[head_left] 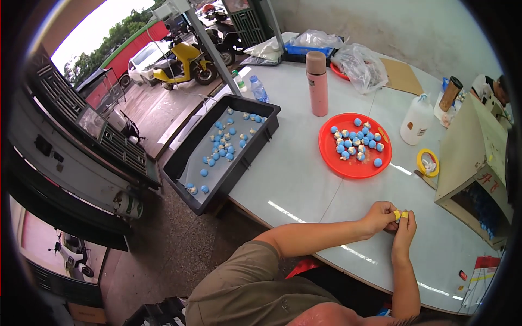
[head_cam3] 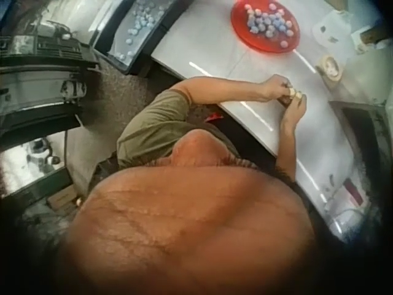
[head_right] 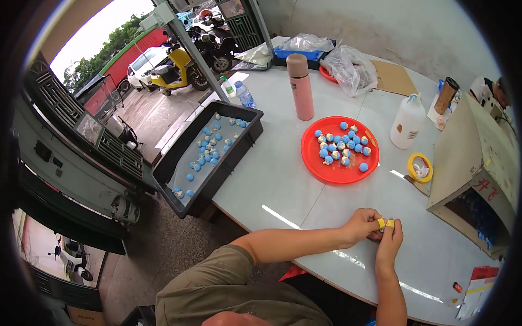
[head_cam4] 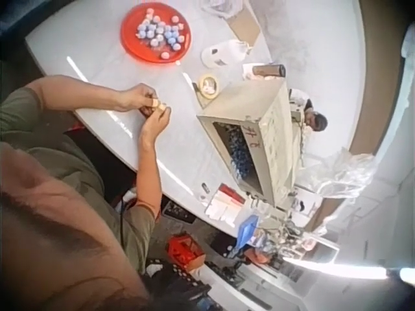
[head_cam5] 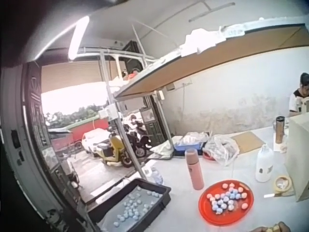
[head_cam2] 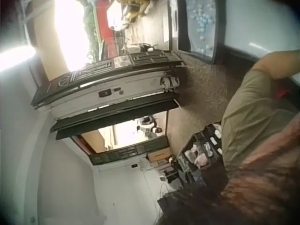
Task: The person assembles small toy figurines by applying glue from a bottle and attaching components together by hand.
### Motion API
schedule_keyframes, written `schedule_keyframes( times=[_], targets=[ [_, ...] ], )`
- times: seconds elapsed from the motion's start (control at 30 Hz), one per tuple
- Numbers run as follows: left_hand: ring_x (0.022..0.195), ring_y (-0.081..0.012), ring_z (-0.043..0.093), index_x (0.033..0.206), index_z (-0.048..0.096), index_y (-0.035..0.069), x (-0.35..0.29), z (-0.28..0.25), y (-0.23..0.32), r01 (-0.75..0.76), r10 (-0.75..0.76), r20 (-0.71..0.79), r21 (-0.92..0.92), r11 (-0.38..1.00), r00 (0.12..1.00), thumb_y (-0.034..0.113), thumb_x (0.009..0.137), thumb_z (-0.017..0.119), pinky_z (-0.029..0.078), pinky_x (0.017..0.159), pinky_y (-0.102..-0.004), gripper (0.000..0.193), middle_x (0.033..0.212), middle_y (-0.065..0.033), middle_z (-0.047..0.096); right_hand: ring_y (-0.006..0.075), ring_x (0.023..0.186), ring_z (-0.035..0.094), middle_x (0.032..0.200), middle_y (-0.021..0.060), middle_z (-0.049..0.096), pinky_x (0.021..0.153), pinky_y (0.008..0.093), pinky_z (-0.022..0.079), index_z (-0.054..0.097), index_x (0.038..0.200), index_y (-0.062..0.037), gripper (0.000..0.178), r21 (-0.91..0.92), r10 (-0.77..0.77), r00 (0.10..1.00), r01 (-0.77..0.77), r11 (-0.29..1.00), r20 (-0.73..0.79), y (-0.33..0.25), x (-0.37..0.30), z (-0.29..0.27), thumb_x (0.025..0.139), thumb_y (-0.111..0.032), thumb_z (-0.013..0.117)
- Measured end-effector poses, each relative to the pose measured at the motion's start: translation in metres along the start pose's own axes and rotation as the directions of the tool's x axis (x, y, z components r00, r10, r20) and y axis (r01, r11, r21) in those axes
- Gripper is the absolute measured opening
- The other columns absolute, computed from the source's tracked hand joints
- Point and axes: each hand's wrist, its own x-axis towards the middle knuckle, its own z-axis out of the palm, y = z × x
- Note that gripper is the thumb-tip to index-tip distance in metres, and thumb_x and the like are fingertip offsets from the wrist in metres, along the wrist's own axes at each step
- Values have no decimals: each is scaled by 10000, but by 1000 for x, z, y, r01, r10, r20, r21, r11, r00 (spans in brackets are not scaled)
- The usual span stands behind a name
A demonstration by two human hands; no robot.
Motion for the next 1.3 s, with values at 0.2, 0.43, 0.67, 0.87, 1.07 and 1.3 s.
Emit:
schedule_keyframes(
  times=[0.2,0.43,0.67,0.87,1.07,1.3],
  targets=[
    [687,-90,599,915,567,21,1,2,0,13,-12,50,-24,1000,999,192,919,621,524,630,-224,180,796,-38,601,56,679,312,717,-32,336,584,233,320,345,748,-86,246,22,-19,1000,19,1000,-8,0,-2,-3,974,-150,416],
    [671,-90,590,897,571,20,2,1,-3,-6,7,27,-23,1000,1000,189,911,633,518,615,-223,180,783,-36,600,58,680,314,715,-31,335,590,230,319,346,748,-87,243,21,-19,1000,19,1000,-17,4,-2,-1,972,-153,412],
    [672,-94,592,900,574,15,-1,2,0,-5,5,21,-11,1000,1000,185,909,632,518,618,-229,179,782,-39,602,59,682,324,719,-25,347,592,227,325,354,753,-85,235,18,-1,1000,1,1000,-19,-1,-4,2,973,-153,406],
    [667,-99,596,893,567,18,0,3,0,-2,2,27,-7,1000,1000,185,913,627,521,614,-236,179,779,-42,602,60,682,340,728,-19,368,588,228,335,362,759,-81,225,14,-29,999,29,999,-44,2,-4,2,971,-147,403],
    [664,-98,596,893,564,18,1,2,-2,-6,6,29,-19,1000,1000,184,915,624,526,617,-234,177,777,-43,600,66,687,349,736,-13,380,600,232,348,365,762,-75,222,10,-9,999,9,1000,-40,1,-5,2,970,-149,397],
    [656,-97,593,891,566,15,-1,4,1,0,1,22,-23,1000,1000,171,915,619,526,606,-232,166,774,-43,596,69,686,340,732,-14,371,602,238,335,363,760,-76,230,-3,-26,998,25,1000,-53,2,-5,3,972,-159,397]
  ],
)
